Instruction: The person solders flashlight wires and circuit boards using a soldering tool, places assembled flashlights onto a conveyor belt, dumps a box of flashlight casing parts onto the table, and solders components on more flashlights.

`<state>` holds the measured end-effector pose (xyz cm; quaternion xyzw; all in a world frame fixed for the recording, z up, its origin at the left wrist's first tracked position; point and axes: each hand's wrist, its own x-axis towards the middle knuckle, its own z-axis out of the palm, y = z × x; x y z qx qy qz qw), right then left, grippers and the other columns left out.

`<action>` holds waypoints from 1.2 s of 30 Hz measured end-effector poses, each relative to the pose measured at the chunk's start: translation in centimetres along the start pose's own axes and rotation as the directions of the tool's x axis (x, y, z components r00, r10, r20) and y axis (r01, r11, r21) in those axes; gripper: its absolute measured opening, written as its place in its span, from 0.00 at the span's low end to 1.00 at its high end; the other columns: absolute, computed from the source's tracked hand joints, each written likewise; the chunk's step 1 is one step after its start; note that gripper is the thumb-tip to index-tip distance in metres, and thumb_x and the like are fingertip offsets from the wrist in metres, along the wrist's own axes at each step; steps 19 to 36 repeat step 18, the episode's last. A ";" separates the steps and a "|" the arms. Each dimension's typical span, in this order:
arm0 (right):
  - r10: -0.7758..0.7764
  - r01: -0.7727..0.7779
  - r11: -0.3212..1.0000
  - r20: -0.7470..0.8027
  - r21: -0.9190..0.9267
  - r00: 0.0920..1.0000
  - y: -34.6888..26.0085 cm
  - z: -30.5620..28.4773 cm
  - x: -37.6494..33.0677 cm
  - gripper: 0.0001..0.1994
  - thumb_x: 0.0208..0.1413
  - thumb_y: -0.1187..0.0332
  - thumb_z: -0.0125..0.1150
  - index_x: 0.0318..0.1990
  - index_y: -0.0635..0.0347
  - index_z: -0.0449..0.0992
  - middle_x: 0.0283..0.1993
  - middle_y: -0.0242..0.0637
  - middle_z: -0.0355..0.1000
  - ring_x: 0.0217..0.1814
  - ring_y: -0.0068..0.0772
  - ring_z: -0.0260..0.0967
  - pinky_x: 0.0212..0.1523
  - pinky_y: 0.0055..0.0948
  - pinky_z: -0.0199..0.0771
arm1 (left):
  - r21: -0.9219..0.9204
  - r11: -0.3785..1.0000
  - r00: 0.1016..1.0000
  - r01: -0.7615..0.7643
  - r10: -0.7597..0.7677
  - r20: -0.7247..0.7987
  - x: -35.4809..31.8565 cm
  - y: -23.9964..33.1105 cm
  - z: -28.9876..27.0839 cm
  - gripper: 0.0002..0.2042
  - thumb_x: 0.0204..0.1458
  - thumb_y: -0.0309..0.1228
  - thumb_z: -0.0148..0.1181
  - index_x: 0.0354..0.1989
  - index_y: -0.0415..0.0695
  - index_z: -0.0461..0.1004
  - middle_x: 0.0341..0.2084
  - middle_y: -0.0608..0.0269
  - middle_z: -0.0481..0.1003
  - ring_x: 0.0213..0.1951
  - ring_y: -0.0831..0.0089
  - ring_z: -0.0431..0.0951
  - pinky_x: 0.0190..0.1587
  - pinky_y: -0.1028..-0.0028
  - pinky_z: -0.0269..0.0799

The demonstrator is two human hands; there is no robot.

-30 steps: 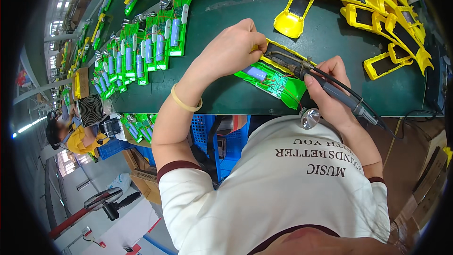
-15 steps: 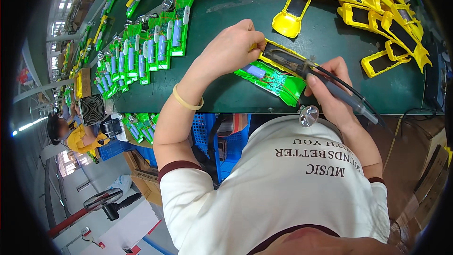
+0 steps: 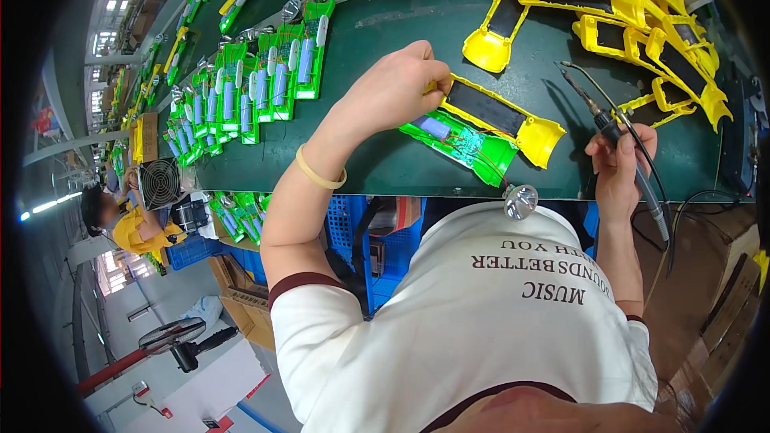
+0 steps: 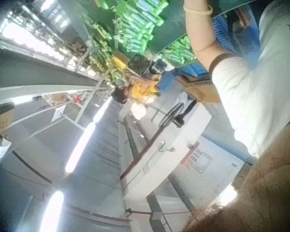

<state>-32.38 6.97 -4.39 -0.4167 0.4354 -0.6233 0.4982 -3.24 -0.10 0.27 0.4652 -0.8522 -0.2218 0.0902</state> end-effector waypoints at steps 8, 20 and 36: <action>-0.008 0.010 1.000 -0.037 0.030 0.999 0.1 -1.8 -0.9 0.12 0.57 0.63 0.50 0.38 0.58 0.57 0.27 0.39 0.68 0.26 0.22 0.66 0.22 0.14 0.58 | 0.001 0.999 0.997 0.040 -0.040 0.060 0.4 0.3 -0.6 0.05 0.41 0.25 0.59 0.28 0.41 0.75 0.23 0.60 0.65 0.25 0.67 0.69 0.30 0.72 0.66; -0.056 0.060 0.992 -0.043 0.112 0.998 0.7 -2.0 -0.8 0.15 0.55 0.59 0.53 0.40 0.57 0.57 0.28 0.38 0.67 0.26 0.25 0.66 0.23 0.15 0.60 | 0.276 0.897 0.918 -0.346 0.384 -0.098 1.3 -0.7 -1.3 0.09 0.38 0.25 0.63 0.31 0.42 0.77 0.36 0.60 0.71 0.40 0.62 0.72 0.42 0.68 0.69; -0.056 0.060 0.992 -0.043 0.112 0.998 0.7 -2.0 -0.8 0.15 0.55 0.59 0.53 0.40 0.57 0.57 0.28 0.38 0.67 0.26 0.25 0.66 0.23 0.15 0.60 | 0.276 0.897 0.918 -0.346 0.384 -0.098 1.3 -0.7 -1.3 0.09 0.38 0.25 0.63 0.31 0.42 0.77 0.36 0.60 0.71 0.40 0.62 0.72 0.42 0.68 0.69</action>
